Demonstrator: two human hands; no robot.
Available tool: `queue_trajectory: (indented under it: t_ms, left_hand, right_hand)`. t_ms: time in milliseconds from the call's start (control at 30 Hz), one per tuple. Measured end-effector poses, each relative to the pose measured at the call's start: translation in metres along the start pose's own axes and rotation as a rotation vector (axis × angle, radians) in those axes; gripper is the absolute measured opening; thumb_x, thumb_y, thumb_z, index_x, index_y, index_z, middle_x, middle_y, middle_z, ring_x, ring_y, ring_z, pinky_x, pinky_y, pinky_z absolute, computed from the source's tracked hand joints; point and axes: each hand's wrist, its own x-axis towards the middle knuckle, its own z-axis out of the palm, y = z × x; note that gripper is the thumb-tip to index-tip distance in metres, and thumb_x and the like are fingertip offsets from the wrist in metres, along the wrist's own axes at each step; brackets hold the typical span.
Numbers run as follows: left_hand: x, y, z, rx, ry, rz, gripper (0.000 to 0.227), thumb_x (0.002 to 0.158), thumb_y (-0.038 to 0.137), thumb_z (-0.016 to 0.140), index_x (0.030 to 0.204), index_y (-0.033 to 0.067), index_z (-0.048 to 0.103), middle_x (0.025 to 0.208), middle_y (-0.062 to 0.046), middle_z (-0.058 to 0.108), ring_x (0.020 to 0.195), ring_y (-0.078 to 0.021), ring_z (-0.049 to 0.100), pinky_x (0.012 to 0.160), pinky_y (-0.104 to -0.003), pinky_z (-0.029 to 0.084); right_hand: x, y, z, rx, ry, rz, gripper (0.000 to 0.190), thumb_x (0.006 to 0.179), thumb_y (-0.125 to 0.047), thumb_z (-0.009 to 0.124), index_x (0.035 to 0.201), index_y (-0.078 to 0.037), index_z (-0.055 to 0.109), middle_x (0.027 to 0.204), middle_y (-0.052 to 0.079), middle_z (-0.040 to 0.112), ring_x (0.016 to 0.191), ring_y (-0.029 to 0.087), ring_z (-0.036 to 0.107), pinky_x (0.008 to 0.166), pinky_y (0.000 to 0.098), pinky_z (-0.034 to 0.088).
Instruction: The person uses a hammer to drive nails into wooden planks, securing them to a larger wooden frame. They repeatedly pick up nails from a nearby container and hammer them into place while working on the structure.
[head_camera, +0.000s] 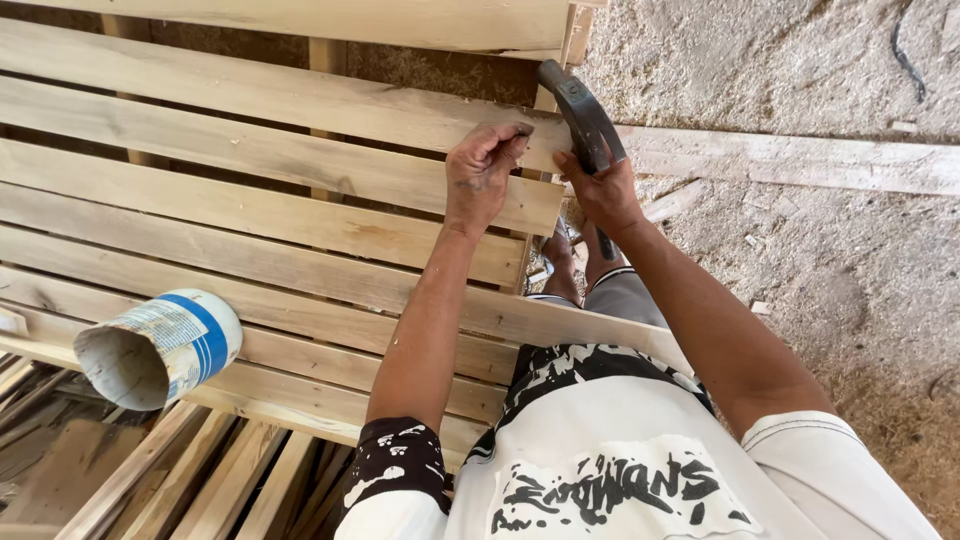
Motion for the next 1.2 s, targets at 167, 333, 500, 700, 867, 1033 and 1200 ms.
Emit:
queue_trajectory:
  t_ms: [167,333,500,700,867,1033,1200]
  left_hand:
    - [0.001,-0.005,0.004,-0.053,0.040,-0.087,0.011,0.095,-0.002,0.075,0.105,0.0022,0.077,0.098,-0.006,0.071,0.078,-0.0077,0.068,0.066,-0.022,0.057]
    - [0.002,-0.009,0.005,0.138,0.057,0.162,0.014,0.091,-0.005,0.077,0.103,0.0010,0.078,0.105,-0.006,0.066,0.082,-0.0107,0.066,0.070,-0.024,0.055]
    - [0.002,-0.010,0.009,0.130,0.039,0.174,0.014,0.092,-0.005,0.075,0.105,0.0013,0.077,0.105,-0.006,0.067,0.090,-0.0142,0.068,0.077,-0.026,0.057]
    - [0.001,-0.007,0.009,0.191,0.034,0.202,0.012,0.094,-0.002,0.074,0.105,0.0021,0.076,0.104,-0.007,0.070,0.090,-0.0165,0.072,0.077,-0.027,0.060]
    - [0.000,-0.007,0.011,0.258,0.049,0.243,0.013,0.094,-0.002,0.074,0.105,0.0036,0.075,0.105,-0.007,0.070,0.091,-0.0178,0.074,0.076,-0.028,0.062]
    - [-0.001,-0.006,0.011,0.270,0.049,0.270,0.015,0.094,-0.004,0.073,0.107,0.0027,0.074,0.106,-0.008,0.070,0.091,-0.0194,0.074,0.076,-0.028,0.063]
    - [0.006,-0.006,0.014,0.327,0.094,0.377,0.015,0.093,-0.006,0.071,0.106,0.0036,0.073,0.109,-0.008,0.069,0.094,-0.0224,0.074,0.078,-0.031,0.062]
  right_hand:
    - [0.000,0.001,-0.001,0.055,-0.004,-0.004,0.021,0.100,-0.019,0.077,0.106,-0.003,0.065,0.086,-0.004,0.062,0.079,0.007,0.054,0.068,0.0269,0.049]
    - [0.001,0.003,-0.001,0.042,-0.015,-0.033,0.021,0.102,-0.019,0.077,0.105,-0.003,0.065,0.086,-0.003,0.060,0.079,0.008,0.053,0.068,0.0279,0.049]
    - [0.001,0.001,-0.002,0.015,-0.006,0.000,0.022,0.101,-0.020,0.077,0.106,-0.003,0.064,0.085,-0.002,0.061,0.078,0.008,0.055,0.068,0.0277,0.052]
    - [0.001,-0.006,-0.001,0.028,-0.018,-0.024,0.023,0.102,-0.019,0.077,0.110,-0.002,0.063,0.088,0.000,0.061,0.079,0.010,0.058,0.069,0.0285,0.054]
    - [0.000,-0.007,-0.003,0.052,-0.027,0.017,0.021,0.102,-0.019,0.076,0.109,-0.003,0.064,0.085,-0.001,0.062,0.074,0.009,0.059,0.064,0.0284,0.053]
    - [-0.002,-0.012,-0.005,-0.203,-0.001,-0.060,0.023,0.104,-0.022,0.078,0.106,-0.002,0.066,0.077,0.001,0.060,0.070,0.010,0.050,0.059,0.0309,0.046]
    - [-0.003,-0.049,-0.020,-0.436,-0.052,0.045,0.027,0.103,-0.028,0.072,0.101,-0.001,0.067,0.071,0.004,0.064,0.059,0.011,0.058,0.051,0.0331,0.046]
